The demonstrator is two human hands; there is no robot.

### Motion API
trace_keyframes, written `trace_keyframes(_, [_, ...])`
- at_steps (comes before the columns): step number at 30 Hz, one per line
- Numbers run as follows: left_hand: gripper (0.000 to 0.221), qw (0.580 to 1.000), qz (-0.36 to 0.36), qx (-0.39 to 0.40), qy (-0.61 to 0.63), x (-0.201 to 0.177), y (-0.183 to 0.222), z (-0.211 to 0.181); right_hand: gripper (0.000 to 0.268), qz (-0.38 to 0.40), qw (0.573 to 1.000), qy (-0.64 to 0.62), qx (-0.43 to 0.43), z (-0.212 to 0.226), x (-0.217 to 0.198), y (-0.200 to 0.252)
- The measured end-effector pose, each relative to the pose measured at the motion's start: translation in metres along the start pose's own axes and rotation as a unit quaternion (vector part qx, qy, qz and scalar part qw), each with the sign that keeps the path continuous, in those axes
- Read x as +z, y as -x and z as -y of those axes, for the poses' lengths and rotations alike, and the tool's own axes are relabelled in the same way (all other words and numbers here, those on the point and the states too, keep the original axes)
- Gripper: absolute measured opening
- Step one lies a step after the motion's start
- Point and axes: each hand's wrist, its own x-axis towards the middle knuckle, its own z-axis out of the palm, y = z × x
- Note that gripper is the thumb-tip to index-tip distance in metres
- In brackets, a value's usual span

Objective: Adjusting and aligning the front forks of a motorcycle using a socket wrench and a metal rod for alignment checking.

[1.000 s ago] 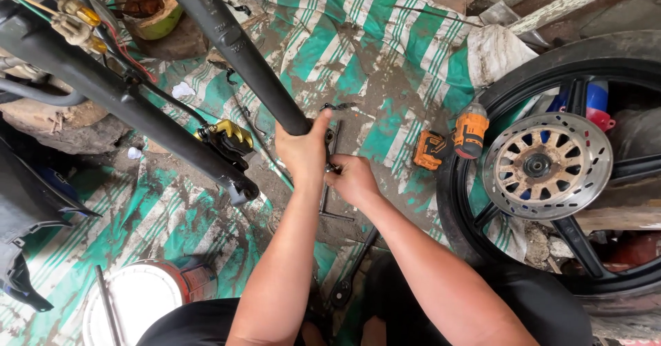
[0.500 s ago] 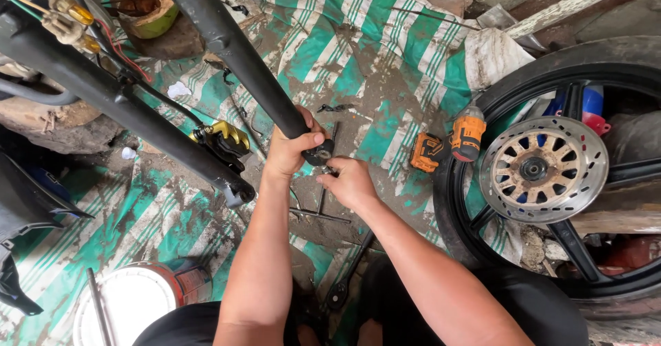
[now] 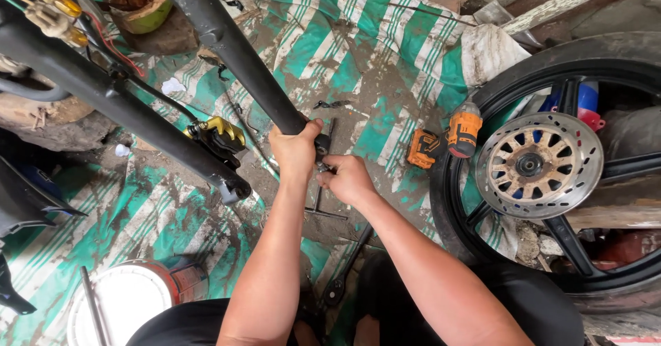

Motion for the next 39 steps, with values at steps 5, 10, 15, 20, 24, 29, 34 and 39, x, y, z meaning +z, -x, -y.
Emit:
trace_keyframes(5, [0.025, 0.971, 0.172, 0.051, 0.157, -0.012, -0.011, 0.004, 0.042, 0.0, 1.0, -0.02, 0.013, 0.006, -0.001, -0.002])
trace_keyframes(10, [0.033, 0.893, 0.338, 0.072, 0.287, -0.016, -0.04, 0.029, 0.041, 0.009, 0.999, -0.039, 0.021, 0.007, -0.002, -0.002])
trace_keyframes(15, [0.037, 0.88, 0.356, 0.054, 0.309, -0.012, -0.043, 0.033, 0.042, 0.019, 0.999, -0.037, 0.016, 0.007, -0.006, -0.004])
trace_keyframes(20, [0.038, 0.986, 0.098, 0.04, 0.126, -0.004, 0.0, -0.004, 0.039, 0.024, 0.998, -0.049, 0.02, -0.003, -0.005, -0.009])
trace_keyframes(24, [0.057, 0.999, -0.043, -0.021, -0.005, 0.006, 0.026, -0.032, 0.037, 0.02, 0.999, -0.035, 0.019, -0.025, -0.001, -0.022])
trace_keyframes(29, [0.018, 0.991, 0.096, 0.007, 0.097, -0.005, 0.009, -0.033, 0.035, 0.021, 0.999, -0.034, 0.009, -0.009, -0.004, -0.014])
trace_keyframes(34, [0.032, 0.923, 0.287, 0.035, 0.255, -0.016, -0.029, 0.011, 0.033, 0.014, 1.0, -0.022, 0.001, -0.002, -0.002, -0.009])
trace_keyframes(39, [0.028, 0.913, 0.303, 0.036, 0.272, -0.016, -0.023, 0.003, 0.029, 0.023, 0.999, -0.028, 0.005, -0.005, -0.001, -0.01])
